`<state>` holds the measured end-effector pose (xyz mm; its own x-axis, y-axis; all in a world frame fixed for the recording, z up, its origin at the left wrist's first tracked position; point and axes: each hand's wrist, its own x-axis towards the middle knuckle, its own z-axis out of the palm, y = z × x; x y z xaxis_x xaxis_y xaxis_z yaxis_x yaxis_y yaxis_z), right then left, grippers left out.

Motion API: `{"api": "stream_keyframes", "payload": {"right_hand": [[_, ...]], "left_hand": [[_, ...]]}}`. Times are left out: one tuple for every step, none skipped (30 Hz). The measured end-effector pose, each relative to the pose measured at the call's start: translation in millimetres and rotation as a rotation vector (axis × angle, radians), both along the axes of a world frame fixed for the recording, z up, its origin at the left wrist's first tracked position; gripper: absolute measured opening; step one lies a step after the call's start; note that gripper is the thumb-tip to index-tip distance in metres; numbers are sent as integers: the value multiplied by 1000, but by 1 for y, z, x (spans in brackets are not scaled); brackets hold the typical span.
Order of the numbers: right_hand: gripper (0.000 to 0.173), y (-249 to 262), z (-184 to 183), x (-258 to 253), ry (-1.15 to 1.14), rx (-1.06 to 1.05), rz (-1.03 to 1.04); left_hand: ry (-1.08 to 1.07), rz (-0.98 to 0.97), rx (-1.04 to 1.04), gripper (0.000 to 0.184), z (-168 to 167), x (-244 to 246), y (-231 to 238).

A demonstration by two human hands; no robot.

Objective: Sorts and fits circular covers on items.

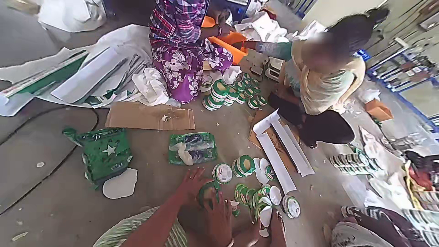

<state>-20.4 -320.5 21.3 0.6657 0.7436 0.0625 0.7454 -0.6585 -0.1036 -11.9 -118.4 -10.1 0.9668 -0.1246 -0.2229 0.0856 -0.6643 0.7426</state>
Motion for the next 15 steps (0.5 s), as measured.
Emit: {"api": "stream_keyframes", "payload": {"right_hand": [[45,-14,1,-1,-14,-22,25],[50,-29,1,1,-34,-21,48],[53,-42,-2,6,-79,-11,65],[51,-51,0,13,-128,-5,75],[47,-53,4,21,-196,0,70],[44,-49,12,30,-212,4,38],[46,-43,19,38,-164,5,-12],[49,-34,25,46,-95,1,-65],[53,-24,29,52,-25,-11,-107],[56,-15,30,58,31,-25,-126],[61,-6,28,62,54,-51,-102],[65,-1,25,66,42,-81,-45],[70,1,22,69,14,-128,9],[72,0,21,69,-10,-161,32],[71,-5,20,66,-41,-157,31]], "left_hand": [[-19,1,5,99,-4,0,0],[-29,2,9,101,-6,0,-1],[-24,2,7,102,-7,0,-1],[-20,1,6,102,-7,0,-1],[-24,5,2,102,-6,-1,-1],[-26,9,-9,102,-4,-1,-1],[-24,9,-21,101,-2,-1,-1],[-12,6,-23,102,0,0,0],[-2,1,-21,102,1,0,0],[19,-8,-9,103,1,1,0],[36,-15,2,104,1,1,0],[40,-17,9,105,-1,1,-1],[40,-14,14,105,-3,2,-1],[50,-12,23,105,-2,2,-2],[61,-10,23,105,-2,0,-2]]}}
